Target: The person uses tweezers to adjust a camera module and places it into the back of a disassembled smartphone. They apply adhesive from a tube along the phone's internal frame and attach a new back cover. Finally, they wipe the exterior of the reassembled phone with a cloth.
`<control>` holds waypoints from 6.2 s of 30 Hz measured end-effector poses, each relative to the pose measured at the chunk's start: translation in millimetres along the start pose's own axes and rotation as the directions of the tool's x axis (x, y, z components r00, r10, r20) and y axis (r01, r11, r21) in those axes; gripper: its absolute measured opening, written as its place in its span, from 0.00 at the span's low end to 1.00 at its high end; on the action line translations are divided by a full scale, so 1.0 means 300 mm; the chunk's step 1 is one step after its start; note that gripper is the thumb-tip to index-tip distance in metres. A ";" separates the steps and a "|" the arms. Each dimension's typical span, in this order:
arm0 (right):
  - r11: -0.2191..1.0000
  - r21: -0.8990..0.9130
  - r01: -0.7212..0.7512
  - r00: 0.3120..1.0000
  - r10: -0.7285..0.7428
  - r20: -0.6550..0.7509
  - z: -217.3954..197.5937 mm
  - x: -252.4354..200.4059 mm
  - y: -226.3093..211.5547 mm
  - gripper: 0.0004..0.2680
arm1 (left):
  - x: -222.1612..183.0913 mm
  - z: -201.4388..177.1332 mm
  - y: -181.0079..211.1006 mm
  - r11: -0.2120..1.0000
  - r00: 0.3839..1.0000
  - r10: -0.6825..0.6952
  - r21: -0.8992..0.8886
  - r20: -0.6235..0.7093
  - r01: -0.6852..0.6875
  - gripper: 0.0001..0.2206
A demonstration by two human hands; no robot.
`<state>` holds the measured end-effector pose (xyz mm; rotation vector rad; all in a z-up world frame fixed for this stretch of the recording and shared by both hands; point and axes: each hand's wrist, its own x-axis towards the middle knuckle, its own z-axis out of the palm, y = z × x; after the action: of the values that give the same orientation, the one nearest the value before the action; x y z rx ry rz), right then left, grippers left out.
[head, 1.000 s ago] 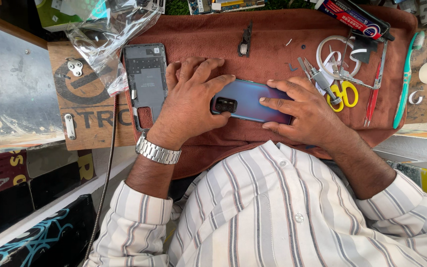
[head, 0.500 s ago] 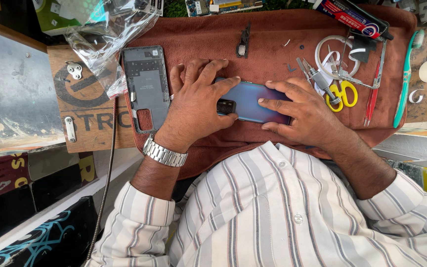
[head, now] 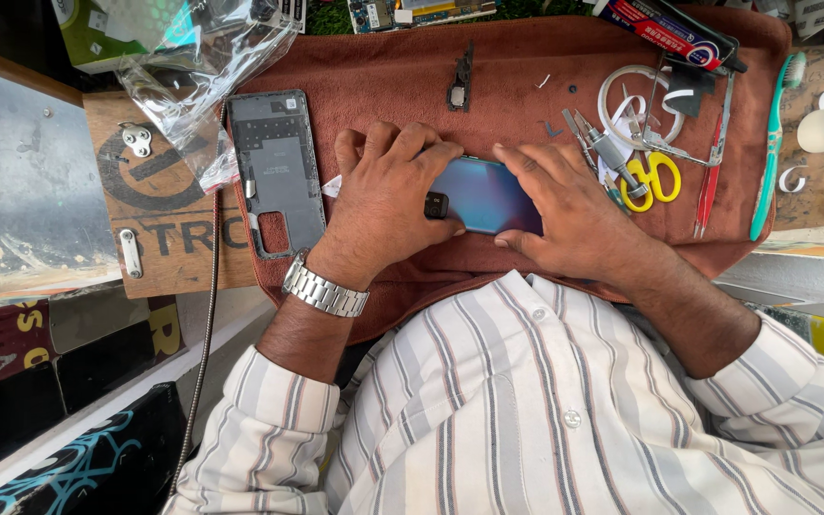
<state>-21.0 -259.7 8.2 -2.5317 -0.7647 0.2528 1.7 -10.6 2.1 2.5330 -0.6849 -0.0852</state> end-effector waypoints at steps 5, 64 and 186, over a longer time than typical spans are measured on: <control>0.994 -0.032 -0.100 0.995 0.101 0.002 -0.009 0.000 -0.026 0.31 | -0.018 -0.009 0.012 0.998 0.996 0.057 0.034 -0.073 -0.055 0.40; 0.968 0.222 -0.115 0.896 0.198 -0.398 -0.275 -0.129 0.094 0.21 | -0.005 -0.016 -0.030 0.787 0.995 -0.092 -0.614 -0.034 0.052 0.07; 0.732 0.056 -0.679 0.526 0.538 -0.659 -0.571 -0.176 0.658 0.18 | -0.027 0.106 0.114 -0.498 0.849 -0.381 -0.855 0.366 0.145 0.02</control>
<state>81.1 -500.5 60.9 -2.7123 0.4353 -0.5032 -27.0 -46.7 -9.3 0.6647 0.3442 -0.4631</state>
